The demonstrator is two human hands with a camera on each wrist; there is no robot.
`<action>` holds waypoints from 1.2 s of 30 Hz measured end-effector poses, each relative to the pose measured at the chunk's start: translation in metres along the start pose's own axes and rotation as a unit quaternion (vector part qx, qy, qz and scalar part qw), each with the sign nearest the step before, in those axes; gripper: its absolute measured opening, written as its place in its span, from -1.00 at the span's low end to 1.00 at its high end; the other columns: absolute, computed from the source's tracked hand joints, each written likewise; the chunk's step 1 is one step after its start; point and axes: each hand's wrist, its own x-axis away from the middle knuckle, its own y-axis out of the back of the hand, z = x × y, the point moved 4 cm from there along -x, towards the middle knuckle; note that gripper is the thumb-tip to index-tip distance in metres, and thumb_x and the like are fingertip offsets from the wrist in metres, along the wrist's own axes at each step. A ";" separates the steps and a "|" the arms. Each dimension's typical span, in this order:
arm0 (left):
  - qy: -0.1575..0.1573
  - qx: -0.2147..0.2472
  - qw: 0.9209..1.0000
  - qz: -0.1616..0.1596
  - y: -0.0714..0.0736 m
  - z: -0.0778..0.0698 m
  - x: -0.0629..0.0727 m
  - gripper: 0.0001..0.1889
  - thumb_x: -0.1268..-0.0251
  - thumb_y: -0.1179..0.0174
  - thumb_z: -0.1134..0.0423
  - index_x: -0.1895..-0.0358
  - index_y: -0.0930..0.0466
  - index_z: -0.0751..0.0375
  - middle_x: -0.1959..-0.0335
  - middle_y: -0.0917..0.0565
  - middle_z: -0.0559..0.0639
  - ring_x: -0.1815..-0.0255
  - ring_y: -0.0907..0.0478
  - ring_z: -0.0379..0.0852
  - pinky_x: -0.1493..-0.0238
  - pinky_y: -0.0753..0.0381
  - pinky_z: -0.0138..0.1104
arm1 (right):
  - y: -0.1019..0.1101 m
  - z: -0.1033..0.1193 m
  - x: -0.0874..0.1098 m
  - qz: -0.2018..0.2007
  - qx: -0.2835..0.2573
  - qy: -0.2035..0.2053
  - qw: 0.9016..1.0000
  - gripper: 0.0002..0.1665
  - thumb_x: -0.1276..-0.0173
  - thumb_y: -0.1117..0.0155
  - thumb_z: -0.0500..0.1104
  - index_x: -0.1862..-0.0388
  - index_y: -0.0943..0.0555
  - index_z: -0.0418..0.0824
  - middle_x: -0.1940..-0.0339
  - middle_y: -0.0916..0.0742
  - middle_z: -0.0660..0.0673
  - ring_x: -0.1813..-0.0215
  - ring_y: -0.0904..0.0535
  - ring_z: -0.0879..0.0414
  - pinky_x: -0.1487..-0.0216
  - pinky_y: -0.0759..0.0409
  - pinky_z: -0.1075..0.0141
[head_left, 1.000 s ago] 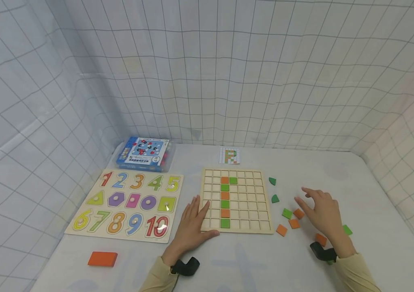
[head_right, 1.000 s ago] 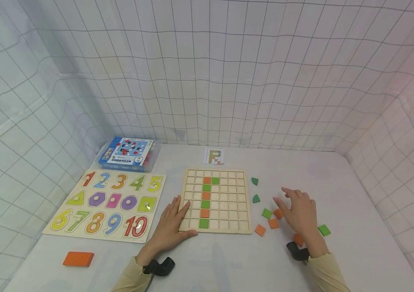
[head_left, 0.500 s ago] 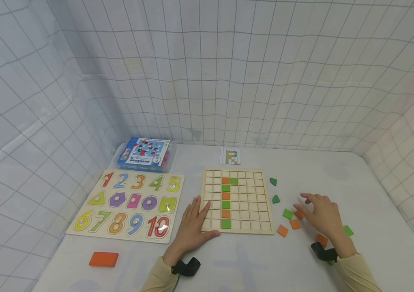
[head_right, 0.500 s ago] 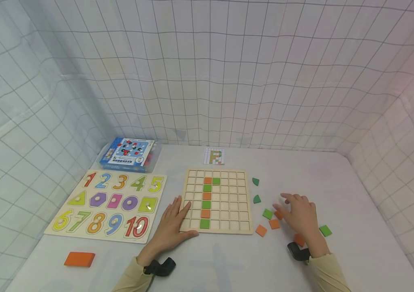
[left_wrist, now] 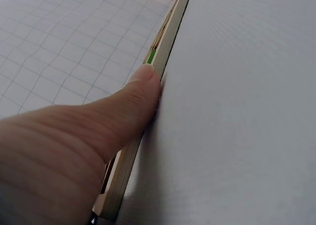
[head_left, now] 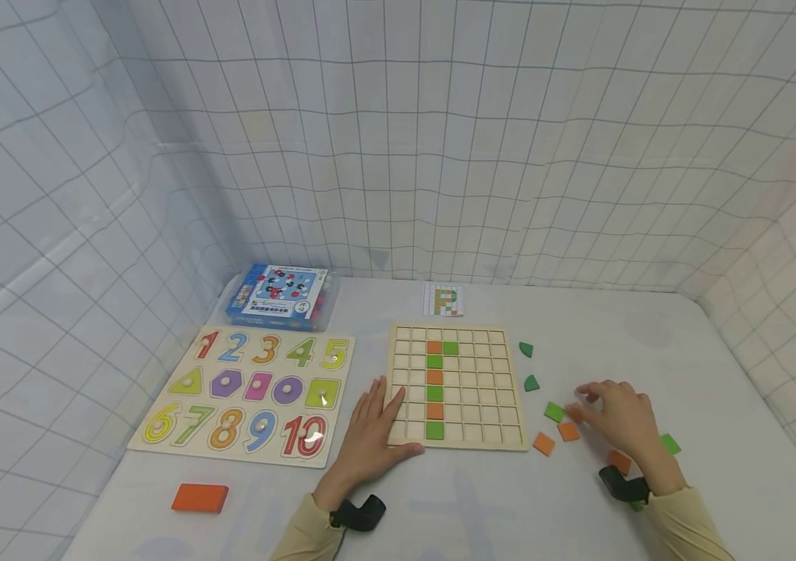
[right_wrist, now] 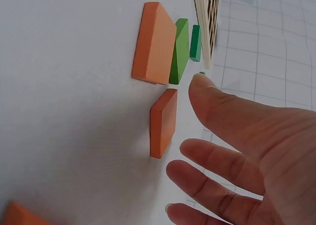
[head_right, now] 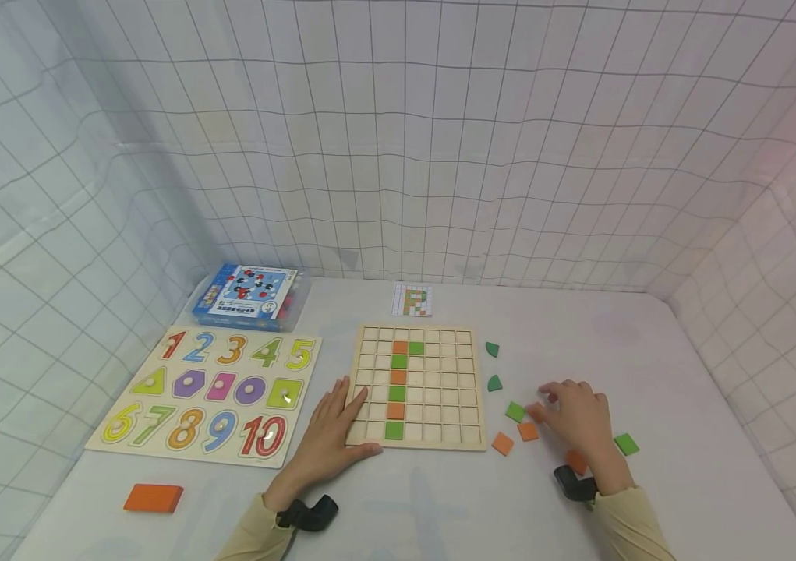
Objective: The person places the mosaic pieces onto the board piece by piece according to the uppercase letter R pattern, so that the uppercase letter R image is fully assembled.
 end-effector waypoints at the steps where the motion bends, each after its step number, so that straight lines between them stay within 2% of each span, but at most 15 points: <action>1: 0.000 0.001 1.000 0.000 0.000 0.000 0.000 -0.02 -0.03 -0.28 -0.26 -0.44 -0.17 0.25 -0.48 0.07 0.33 -0.50 0.24 0.16 -0.43 0.22 -0.02 | 0.000 -0.001 0.000 0.001 0.000 -0.001 1.000 -0.52 -0.13 -0.44 0.03 0.11 -0.67 -0.30 0.32 -0.66 -0.15 0.19 -0.48 -0.18 0.18 -0.37 -0.12; 17: -0.002 0.000 1.000 0.000 0.000 -0.001 0.000 -0.03 -0.03 -0.28 -0.25 -0.44 -0.16 0.25 -0.48 0.08 0.33 -0.50 0.24 0.15 -0.43 0.22 -0.04 | 0.000 -0.005 -0.003 0.018 -0.013 -0.020 1.000 -0.65 -0.05 -0.49 0.03 0.36 -0.75 -0.24 0.36 -0.73 -0.17 0.28 -0.55 -0.16 0.33 -0.38 0.03; 23: -0.004 -0.006 1.000 0.000 0.001 -0.001 0.001 -0.02 -0.04 -0.28 -0.25 -0.44 -0.16 0.25 -0.48 0.07 0.33 -0.50 0.24 0.16 -0.43 0.22 -0.04 | -0.001 -0.003 -0.005 0.031 -0.025 -0.043 0.998 -0.70 -0.07 -0.49 0.00 0.37 -0.75 -0.23 0.37 -0.72 -0.15 0.28 -0.55 -0.15 0.32 -0.42 0.03; 28: -0.003 -0.004 1.000 -0.001 0.001 0.000 0.001 -0.02 -0.03 -0.29 -0.25 -0.44 -0.16 0.25 -0.48 0.08 0.33 -0.50 0.24 0.15 -0.43 0.22 -0.04 | -0.002 -0.001 -0.005 0.052 -0.045 -0.067 0.995 -0.69 -0.14 -0.44 -0.03 0.34 -0.66 -0.26 0.41 -0.68 -0.10 0.36 -0.54 -0.03 0.42 -0.46 0.15; 36: -0.004 -0.004 1.000 -0.002 0.000 0.000 0.000 -0.03 -0.04 -0.29 -0.25 -0.44 -0.17 0.25 -0.48 0.07 0.33 -0.50 0.24 0.16 -0.43 0.22 -0.03 | -0.003 -0.002 -0.002 0.058 -0.078 -0.089 0.991 -0.67 -0.14 -0.44 -0.04 0.28 -0.56 -0.22 0.44 -0.64 -0.04 0.46 -0.46 0.07 0.50 -0.33 0.27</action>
